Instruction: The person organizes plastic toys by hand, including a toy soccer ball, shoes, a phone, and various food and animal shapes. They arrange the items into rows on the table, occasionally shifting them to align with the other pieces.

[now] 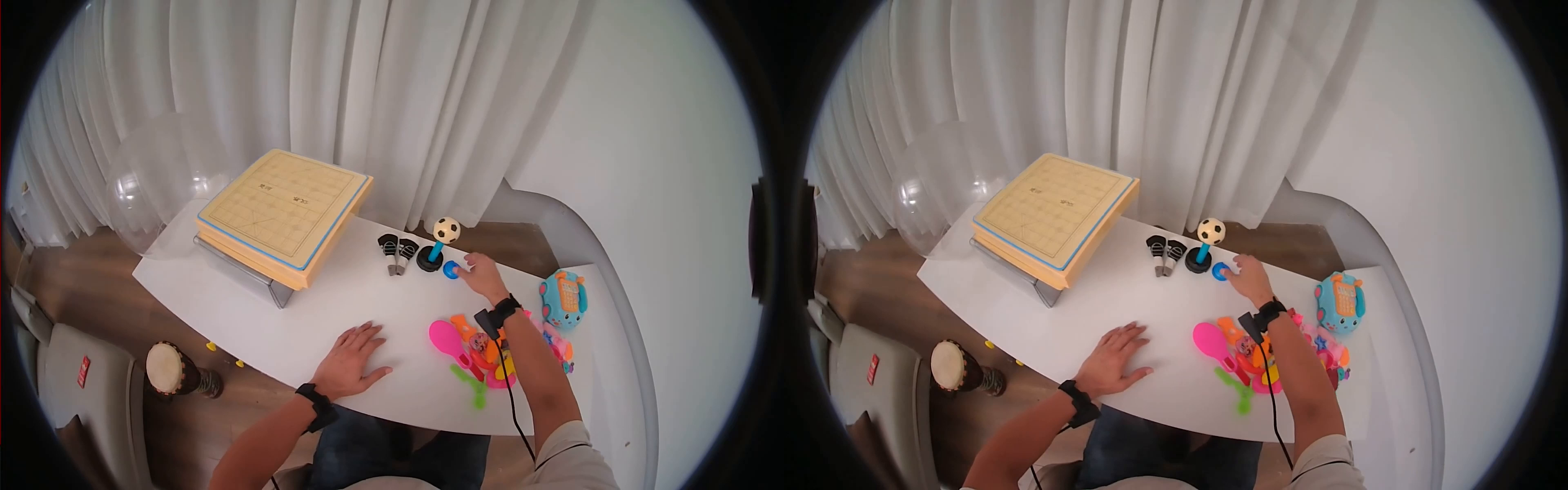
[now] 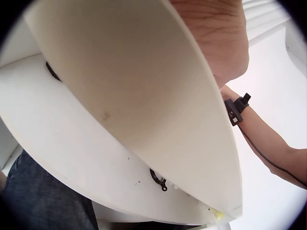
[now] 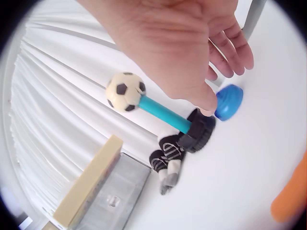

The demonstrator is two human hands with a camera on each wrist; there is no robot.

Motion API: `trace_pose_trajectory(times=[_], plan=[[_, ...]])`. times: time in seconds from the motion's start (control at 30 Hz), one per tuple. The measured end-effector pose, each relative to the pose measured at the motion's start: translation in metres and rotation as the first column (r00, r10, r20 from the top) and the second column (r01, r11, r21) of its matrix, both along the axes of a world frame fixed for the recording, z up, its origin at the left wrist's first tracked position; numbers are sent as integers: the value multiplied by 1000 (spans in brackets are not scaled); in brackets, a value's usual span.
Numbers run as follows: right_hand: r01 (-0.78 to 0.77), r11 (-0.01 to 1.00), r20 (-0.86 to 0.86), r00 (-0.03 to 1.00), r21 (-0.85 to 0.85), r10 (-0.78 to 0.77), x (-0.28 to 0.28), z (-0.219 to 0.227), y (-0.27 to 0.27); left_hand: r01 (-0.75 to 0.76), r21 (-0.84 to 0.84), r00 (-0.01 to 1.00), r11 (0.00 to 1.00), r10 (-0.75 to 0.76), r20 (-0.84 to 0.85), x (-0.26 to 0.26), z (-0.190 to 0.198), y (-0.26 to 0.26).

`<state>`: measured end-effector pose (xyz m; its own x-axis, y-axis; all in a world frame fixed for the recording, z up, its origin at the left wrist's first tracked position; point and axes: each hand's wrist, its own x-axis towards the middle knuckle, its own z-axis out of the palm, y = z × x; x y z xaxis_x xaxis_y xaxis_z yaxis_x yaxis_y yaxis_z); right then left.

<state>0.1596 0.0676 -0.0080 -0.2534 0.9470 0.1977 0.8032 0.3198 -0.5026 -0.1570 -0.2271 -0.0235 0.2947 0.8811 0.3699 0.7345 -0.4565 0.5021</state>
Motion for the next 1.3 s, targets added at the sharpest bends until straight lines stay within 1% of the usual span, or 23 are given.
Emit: trace_pose_trajectory(times=[0.1, 0.17, 0.23, 0.3, 0.33, 0.37, 0.4, 0.43, 0.47, 0.5, 0.53, 0.57, 0.6, 0.63, 0.7, 0.73, 0.8, 0.9, 0.93, 1.0, 1.13, 1.2, 1.3], plan=[[6, 997, -39, 999, 76, -3, 40, 36, -8, 2, -2, 1000, 1000, -2, 15, 1, 4, 0], [-18, 996, 31, 999, 87, 15, 76, 58, -20, 7, 5, 1000, 1000, -8, 18, 1, 3, 0], [-1, 999, 31, 1000, 36, 0, 104, 70, -32, 8, 24, 1000, 1000, -8, 22, 10, 2, 9], [-40, 991, 110, 992, -131, 55, 123, 80, -53, -63, -163, 992, 985, 79, 94, 21, -4, 21], [-77, 989, 111, 990, -127, 91, 131, 76, -59, -54, -162, 993, 985, 70, 98, 32, -2, 26], [-70, 990, 114, 990, -125, 85, 135, 71, -66, 0, -144, 984, 990, 25, 174, 48, 4, 35], [-93, 987, 74, 992, -131, 103, 136, 65, -73, 52, -121, 968, 991, -20, 249, 65, 9, 42], [-116, 984, 32, 992, -136, 121, 134, 61, -79, 57, -120, 967, 991, -25, 252, 81, 10, 47], [-114, 988, 135, 983, -107, 128, 125, 61, -89, 92, -57, 965, 994, -75, 251, 98, 10, 51], [-110, 988, 135, 983, -105, 123, 125, 54, -91, 126, 6, 962, 992, -124, 245, 112, 10, 55], [-266, 964, 144, 954, -8, 264, 127, 43, -89, 129, 8, 961, 992, -127, 244, 124, 8, 58], [-416, 905, 167, 902, 88, 398, 122, 39, -93, 144, 57, 984, 988, -149, 100, 134, 6, 59], [-340, 939, 159, 931, 44, 330, 116, 34, -99, 164, 104, 986, 981, -160, -48, 140, 3, 61], [-339, 940, 158, 931, 46, 328, 112, 33, -98, 166, 105, 986, 981, -161, -49, 142, 2, 62], [-476, 879, 271, 849, 21, 453, 106, 31, -97, 238, 13, 961, 971, -234, -146, 141, -3, 61], [-477, 879, 266, 850, 22, 455, 103, 29, -98, 237, 10, 961, 971, -233, -150, 138, -4, 61], [-383, 923, 321, 871, -30, 372, 94, 26, -97, 320, -24, 941, 947, -321, -113, 128, -7, 61], [-332, 943, 279, 903, -32, 328, 77, 29, -93, 384, -25, 920, 923, -385, -77, 111, -9, 59], [-340, 940, 272, 902, -31, 335, 73, 23, -87, 377, -28, 922, 926, -378, -82, 108, -9, 57], [-281, 957, 299, 921, 70, 249, 65, 13, -73, 363, 30, 932, 931, -363, -1, 106, -8, 52], [-224, 970, 332, 926, 93, 182, 56, 11, -49, 356, -2, 934, 934, -356, 19, 104, -7, 53], [-131, 987, 340, 936, 97, 91, 53, 9, -34, 391, 20, 918, 920, -392, 61, 101, -8, 56], [-73, 988, 348, 937, 138, 20, 51, 0, -12, 387, -5, 919, 922, -385, 85, 100, -5, 56]])
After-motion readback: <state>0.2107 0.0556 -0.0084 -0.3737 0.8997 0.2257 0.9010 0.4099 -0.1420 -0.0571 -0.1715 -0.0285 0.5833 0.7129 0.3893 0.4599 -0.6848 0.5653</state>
